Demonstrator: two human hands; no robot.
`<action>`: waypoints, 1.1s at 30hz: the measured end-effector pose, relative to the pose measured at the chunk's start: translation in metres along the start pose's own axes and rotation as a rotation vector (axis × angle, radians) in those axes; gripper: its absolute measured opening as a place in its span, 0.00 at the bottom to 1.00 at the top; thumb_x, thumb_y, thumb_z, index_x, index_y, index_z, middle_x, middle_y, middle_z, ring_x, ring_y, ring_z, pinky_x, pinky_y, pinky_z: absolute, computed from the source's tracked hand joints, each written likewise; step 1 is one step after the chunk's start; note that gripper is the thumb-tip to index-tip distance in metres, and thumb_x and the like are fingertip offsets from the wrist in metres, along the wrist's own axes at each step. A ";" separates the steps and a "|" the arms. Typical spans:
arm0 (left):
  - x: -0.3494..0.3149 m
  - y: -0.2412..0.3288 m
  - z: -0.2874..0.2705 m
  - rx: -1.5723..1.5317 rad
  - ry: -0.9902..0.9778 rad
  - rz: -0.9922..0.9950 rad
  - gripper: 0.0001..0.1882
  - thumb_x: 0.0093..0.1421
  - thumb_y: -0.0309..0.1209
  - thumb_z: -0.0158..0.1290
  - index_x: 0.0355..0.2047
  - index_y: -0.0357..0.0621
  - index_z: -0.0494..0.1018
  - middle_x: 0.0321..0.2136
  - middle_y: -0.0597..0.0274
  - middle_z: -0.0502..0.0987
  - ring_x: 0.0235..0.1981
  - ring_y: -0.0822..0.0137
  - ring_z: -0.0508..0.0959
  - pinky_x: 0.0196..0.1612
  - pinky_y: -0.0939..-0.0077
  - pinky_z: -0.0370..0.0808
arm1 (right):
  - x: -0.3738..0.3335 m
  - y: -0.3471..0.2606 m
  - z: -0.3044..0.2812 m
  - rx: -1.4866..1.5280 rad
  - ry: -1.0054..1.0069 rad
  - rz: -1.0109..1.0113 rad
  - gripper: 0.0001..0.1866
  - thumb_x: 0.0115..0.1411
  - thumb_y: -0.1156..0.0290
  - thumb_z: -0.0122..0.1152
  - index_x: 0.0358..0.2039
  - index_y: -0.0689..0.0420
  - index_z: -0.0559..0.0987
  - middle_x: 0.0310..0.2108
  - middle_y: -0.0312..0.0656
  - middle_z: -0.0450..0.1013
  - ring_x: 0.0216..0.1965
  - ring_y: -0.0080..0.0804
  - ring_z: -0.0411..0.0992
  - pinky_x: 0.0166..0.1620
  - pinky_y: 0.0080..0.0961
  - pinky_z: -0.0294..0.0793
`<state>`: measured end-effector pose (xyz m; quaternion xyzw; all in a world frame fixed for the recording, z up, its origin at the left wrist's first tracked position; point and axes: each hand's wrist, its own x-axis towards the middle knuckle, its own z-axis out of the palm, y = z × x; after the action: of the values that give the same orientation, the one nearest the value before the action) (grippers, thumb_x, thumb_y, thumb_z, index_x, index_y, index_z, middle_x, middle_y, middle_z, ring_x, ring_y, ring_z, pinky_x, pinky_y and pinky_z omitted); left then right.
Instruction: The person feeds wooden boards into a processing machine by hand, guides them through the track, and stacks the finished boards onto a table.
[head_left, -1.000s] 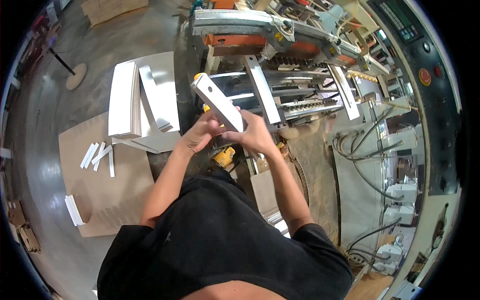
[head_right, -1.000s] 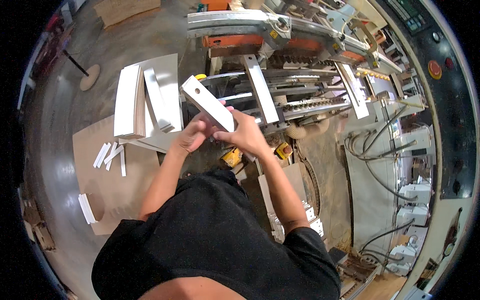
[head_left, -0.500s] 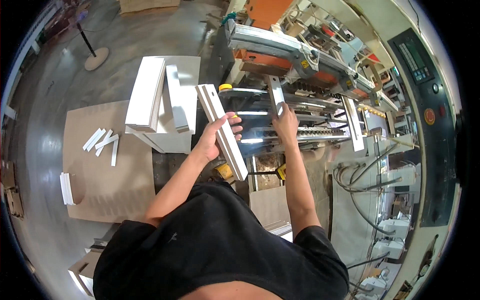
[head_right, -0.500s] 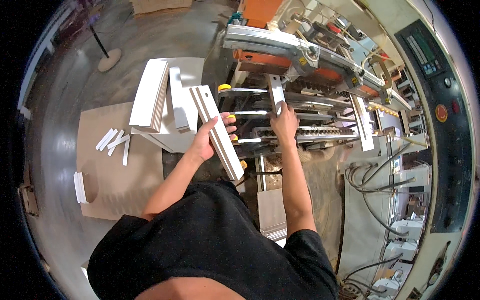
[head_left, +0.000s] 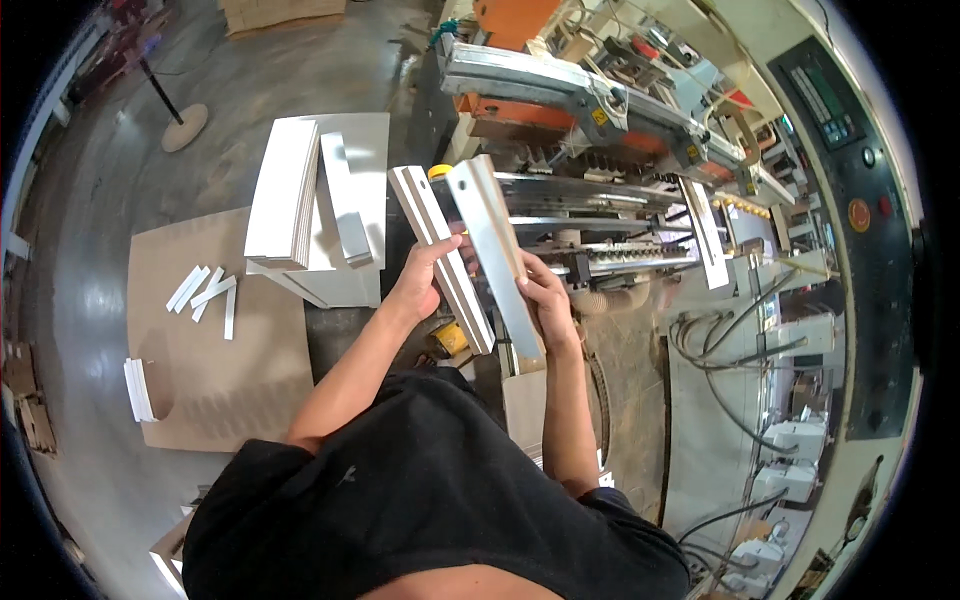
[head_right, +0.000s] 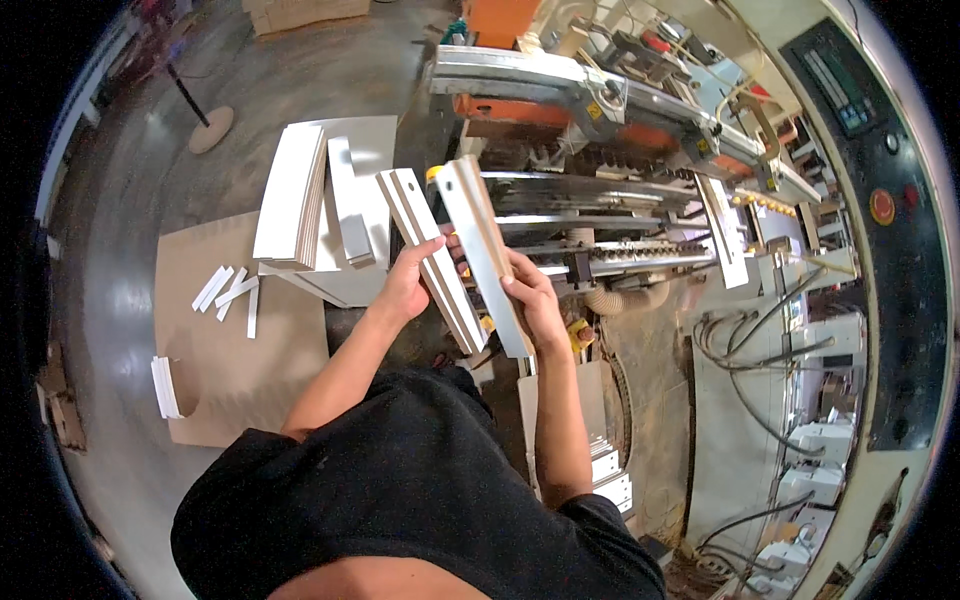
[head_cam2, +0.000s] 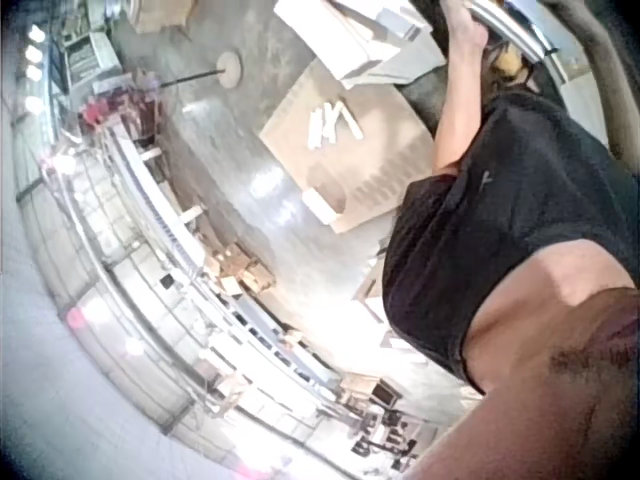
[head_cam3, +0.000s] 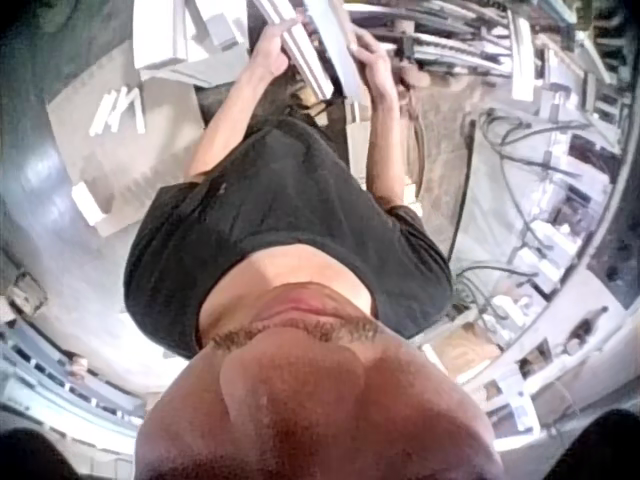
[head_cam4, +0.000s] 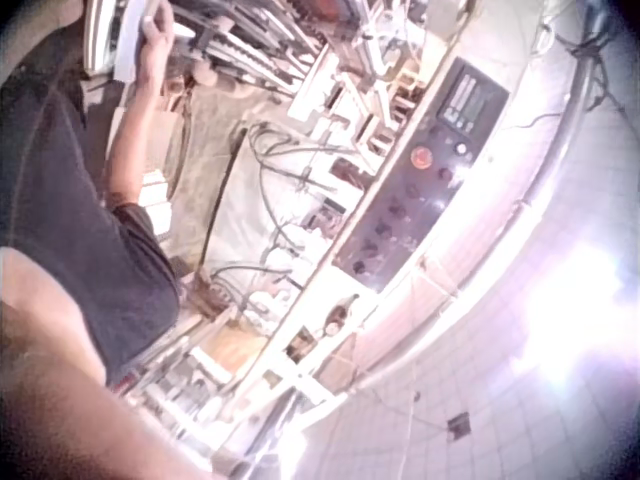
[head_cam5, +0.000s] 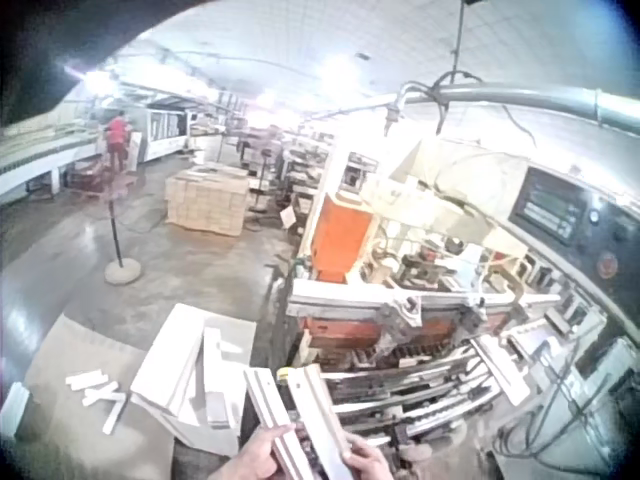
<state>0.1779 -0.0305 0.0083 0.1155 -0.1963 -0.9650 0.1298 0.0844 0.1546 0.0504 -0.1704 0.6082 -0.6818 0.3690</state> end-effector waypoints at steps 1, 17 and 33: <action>0.000 0.001 0.001 0.125 0.059 -0.011 0.16 0.61 0.30 0.57 0.48 0.37 0.71 0.33 0.60 0.77 0.33 0.68 0.79 0.39 0.69 0.78 | -0.003 -0.001 0.006 -0.036 -0.007 0.038 0.23 0.63 0.77 0.51 0.60 0.60 0.71 0.49 0.42 0.74 0.48 0.28 0.72 0.54 0.24 0.67; 0.008 -0.008 -0.001 0.186 0.168 -0.035 0.18 0.56 0.28 0.58 0.46 0.33 0.71 0.37 0.55 0.77 0.37 0.63 0.80 0.43 0.66 0.80 | -0.011 0.026 0.027 -0.096 0.089 -0.123 0.28 0.60 0.82 0.58 0.62 0.62 0.67 0.46 0.41 0.75 0.46 0.25 0.73 0.49 0.22 0.72; -0.005 -0.008 -0.008 0.198 0.077 -0.004 0.30 0.66 0.48 0.53 0.57 0.37 0.65 0.46 0.54 0.76 0.47 0.64 0.79 0.50 0.64 0.80 | -0.013 0.034 0.051 -0.495 0.145 -0.242 0.34 0.49 0.71 0.71 0.57 0.61 0.72 0.51 0.49 0.72 0.53 0.40 0.72 0.54 0.33 0.72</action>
<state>0.1826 -0.0246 -0.0011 0.1652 -0.2855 -0.9359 0.1234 0.1381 0.1287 0.0313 -0.2774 0.7562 -0.5622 0.1875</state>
